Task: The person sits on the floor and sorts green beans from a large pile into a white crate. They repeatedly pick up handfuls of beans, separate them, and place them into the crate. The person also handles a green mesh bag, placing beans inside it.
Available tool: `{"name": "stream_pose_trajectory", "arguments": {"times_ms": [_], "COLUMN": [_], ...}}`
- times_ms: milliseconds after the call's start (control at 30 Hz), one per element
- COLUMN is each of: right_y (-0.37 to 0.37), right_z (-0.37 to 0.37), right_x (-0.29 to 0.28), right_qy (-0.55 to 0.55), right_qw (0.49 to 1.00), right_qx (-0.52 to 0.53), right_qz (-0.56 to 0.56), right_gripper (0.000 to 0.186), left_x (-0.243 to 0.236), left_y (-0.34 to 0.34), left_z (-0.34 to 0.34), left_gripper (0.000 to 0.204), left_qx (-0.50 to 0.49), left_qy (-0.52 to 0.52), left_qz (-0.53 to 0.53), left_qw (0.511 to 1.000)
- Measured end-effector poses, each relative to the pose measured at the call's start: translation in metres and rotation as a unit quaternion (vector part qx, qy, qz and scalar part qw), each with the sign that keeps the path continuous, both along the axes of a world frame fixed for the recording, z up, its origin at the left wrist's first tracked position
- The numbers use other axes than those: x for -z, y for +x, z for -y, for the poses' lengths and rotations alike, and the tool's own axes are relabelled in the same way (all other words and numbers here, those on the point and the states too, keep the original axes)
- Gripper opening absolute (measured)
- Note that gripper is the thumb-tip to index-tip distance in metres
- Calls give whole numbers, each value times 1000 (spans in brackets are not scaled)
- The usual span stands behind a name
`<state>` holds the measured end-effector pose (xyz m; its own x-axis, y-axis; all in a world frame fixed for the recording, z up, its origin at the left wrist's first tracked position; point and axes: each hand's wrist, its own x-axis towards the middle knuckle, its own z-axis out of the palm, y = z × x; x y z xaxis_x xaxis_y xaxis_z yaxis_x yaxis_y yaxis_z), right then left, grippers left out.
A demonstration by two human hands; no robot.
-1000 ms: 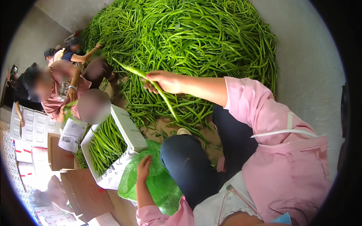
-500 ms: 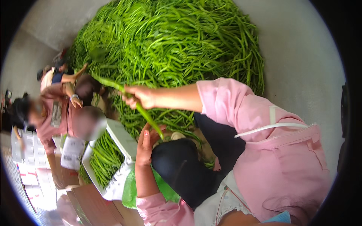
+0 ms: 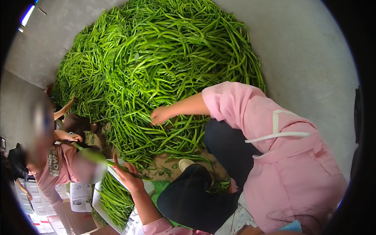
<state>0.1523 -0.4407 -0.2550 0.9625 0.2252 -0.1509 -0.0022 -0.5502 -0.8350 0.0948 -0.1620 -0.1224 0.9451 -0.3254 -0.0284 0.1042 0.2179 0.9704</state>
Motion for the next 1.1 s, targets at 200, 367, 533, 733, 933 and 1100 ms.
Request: {"name": "stream_pose_trajectory", "arguments": {"times_ms": [200, 367, 533, 733, 933, 1100], "right_y": [2, 91, 208, 255, 172, 91], "right_z": [79, 20, -20, 71, -74, -39], "right_x": [131, 105, 82, 194, 73, 110], "right_qy": [-181, -131, -233, -631, -360, 275], "right_qw": [980, 984, 963, 756, 892, 897], "right_qx": [-55, 7, 79, -31, -135, 46], "right_qz": [-57, 117, 109, 171, 236, -342], "right_gripper": [21, 8, 42, 28, 17, 21], "left_x": [114, 141, 166, 186, 189, 205], "left_y": [24, 31, 38, 26, 49, 55], "left_z": [9, 27, 29, 54, -1, 12], "left_gripper": [17, 44, 42, 30, 33, 42], "left_qx": [-89, -23, -62, -14, -136, -125], "left_qy": [-89, -98, -84, -122, -67, -81], "left_qz": [-169, -227, -230, -238, -202, -263], "left_qw": [978, 969, 968, 963, 968, 953]}}
